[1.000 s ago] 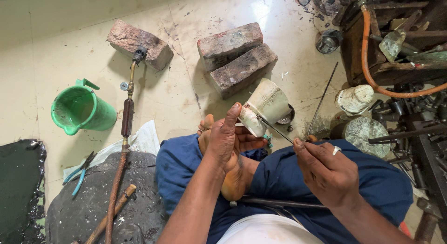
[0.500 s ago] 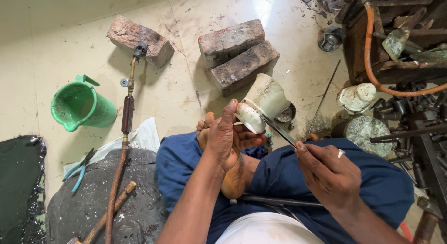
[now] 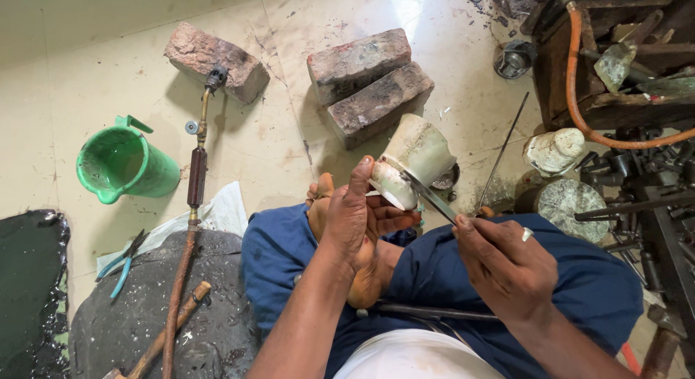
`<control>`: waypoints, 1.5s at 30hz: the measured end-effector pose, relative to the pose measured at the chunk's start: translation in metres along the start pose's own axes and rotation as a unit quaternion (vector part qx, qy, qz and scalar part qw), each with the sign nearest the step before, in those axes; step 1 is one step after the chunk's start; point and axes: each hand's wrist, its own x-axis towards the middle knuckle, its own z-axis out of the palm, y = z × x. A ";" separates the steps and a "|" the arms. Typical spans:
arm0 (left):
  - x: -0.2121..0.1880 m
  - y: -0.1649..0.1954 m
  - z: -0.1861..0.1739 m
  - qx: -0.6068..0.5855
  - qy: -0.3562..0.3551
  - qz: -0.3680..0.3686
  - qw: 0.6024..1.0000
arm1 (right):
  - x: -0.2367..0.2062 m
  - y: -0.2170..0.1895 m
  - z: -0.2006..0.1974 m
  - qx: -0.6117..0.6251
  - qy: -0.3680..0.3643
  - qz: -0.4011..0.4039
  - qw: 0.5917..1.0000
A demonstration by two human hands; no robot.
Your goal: The person scrapes the rim of a white ceramic object with a metal tool, then applies a paste-like substance to the rim using a thin rod. They place the object on bricks and heat it with a blowtorch while manipulating the heated area with the rod.
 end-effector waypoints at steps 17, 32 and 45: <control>-0.002 0.001 0.002 0.001 0.002 0.009 1.000 | 0.001 0.007 -0.010 0.035 0.010 0.064 0.997; -0.004 0.004 0.004 -0.013 -0.008 0.016 1.000 | -0.005 0.004 -0.002 0.063 0.006 0.088 0.994; -0.006 0.006 0.008 0.019 -0.011 0.038 0.999 | 0.001 0.002 0.000 0.057 0.018 0.081 0.995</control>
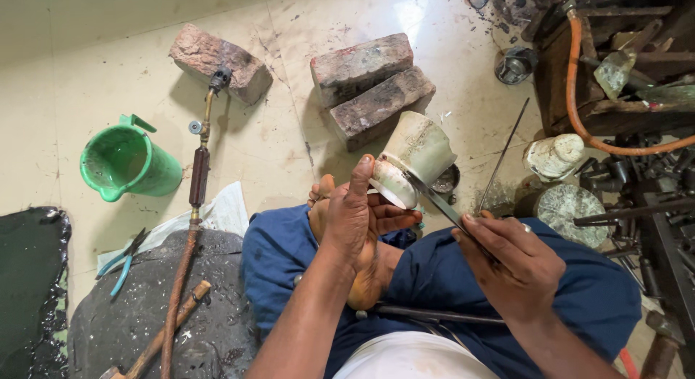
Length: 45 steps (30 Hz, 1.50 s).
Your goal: The person scrapes the rim of a white ceramic object with a metal tool, then applies a paste-like substance to the rim using a thin rod. They place the object on bricks and heat it with a blowtorch while manipulating the heated area with the rod.
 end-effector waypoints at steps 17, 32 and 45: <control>0.031 -0.021 0.019 0.010 -0.007 -0.030 0.999 | -0.017 0.027 -0.009 0.000 0.003 0.056 0.998; 0.061 -0.054 0.023 0.063 -0.057 -0.102 0.991 | 0.000 0.114 0.015 0.289 0.091 0.343 0.889; 0.071 -0.059 0.013 0.176 -0.080 0.000 0.981 | 0.010 0.131 0.057 0.432 0.138 0.415 0.788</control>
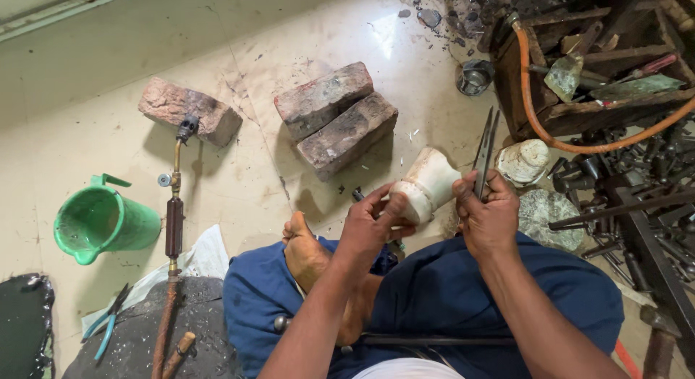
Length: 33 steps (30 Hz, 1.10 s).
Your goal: The person scrapes the rim of a white ceramic object with a metal tool, then applies a paste-like substance to the rim using a thin rod. They place the object on bricks and heat it with a blowtorch while manipulating the heated area with the rod.
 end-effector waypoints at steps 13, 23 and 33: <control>-0.003 -0.002 -0.009 0.242 0.224 0.093 0.939 | 0.021 -0.006 -0.015 -0.316 -0.008 0.076 0.946; -0.013 0.008 -0.034 0.178 0.175 0.082 0.965 | 0.037 0.055 -0.040 -0.779 -0.217 -0.096 0.580; -0.016 0.007 -0.042 0.190 0.189 0.089 0.959 | 0.053 0.078 -0.039 -0.678 -0.166 -0.034 0.715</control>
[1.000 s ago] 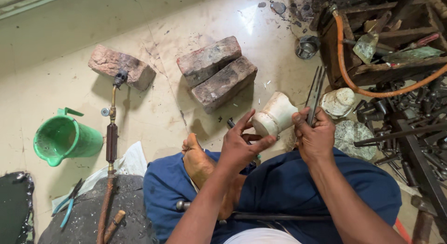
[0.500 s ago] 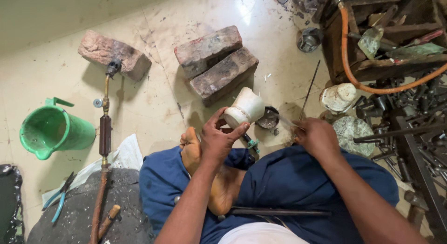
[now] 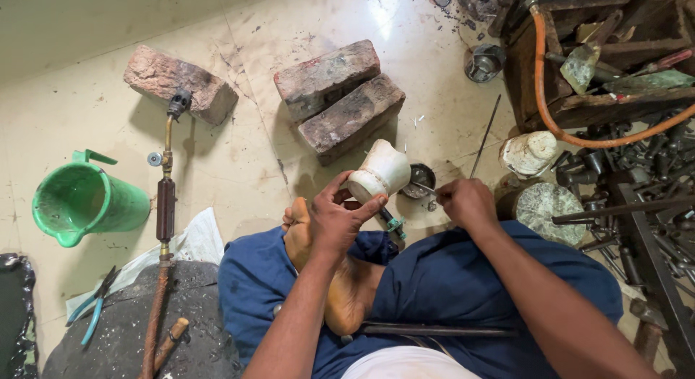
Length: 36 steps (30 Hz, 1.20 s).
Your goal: The person scrapes the rim of a white ceramic object with a metal tool, then applies a paste-like substance to the rim using a thin rod. They place the object on bricks and heat it with a blowtorch while manipulating the heated area with the rod.
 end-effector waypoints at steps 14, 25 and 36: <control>-0.007 0.011 0.018 0.028 -0.012 0.016 0.999 | -0.119 -0.057 -0.118 0.123 0.189 -0.188 0.956; -0.020 0.022 0.018 0.104 0.013 0.115 0.988 | -0.126 -0.093 -0.132 -0.005 0.252 -0.278 0.927; -0.025 0.025 0.020 0.138 0.048 0.266 0.953 | -0.130 -0.101 -0.141 0.012 0.243 -0.268 0.932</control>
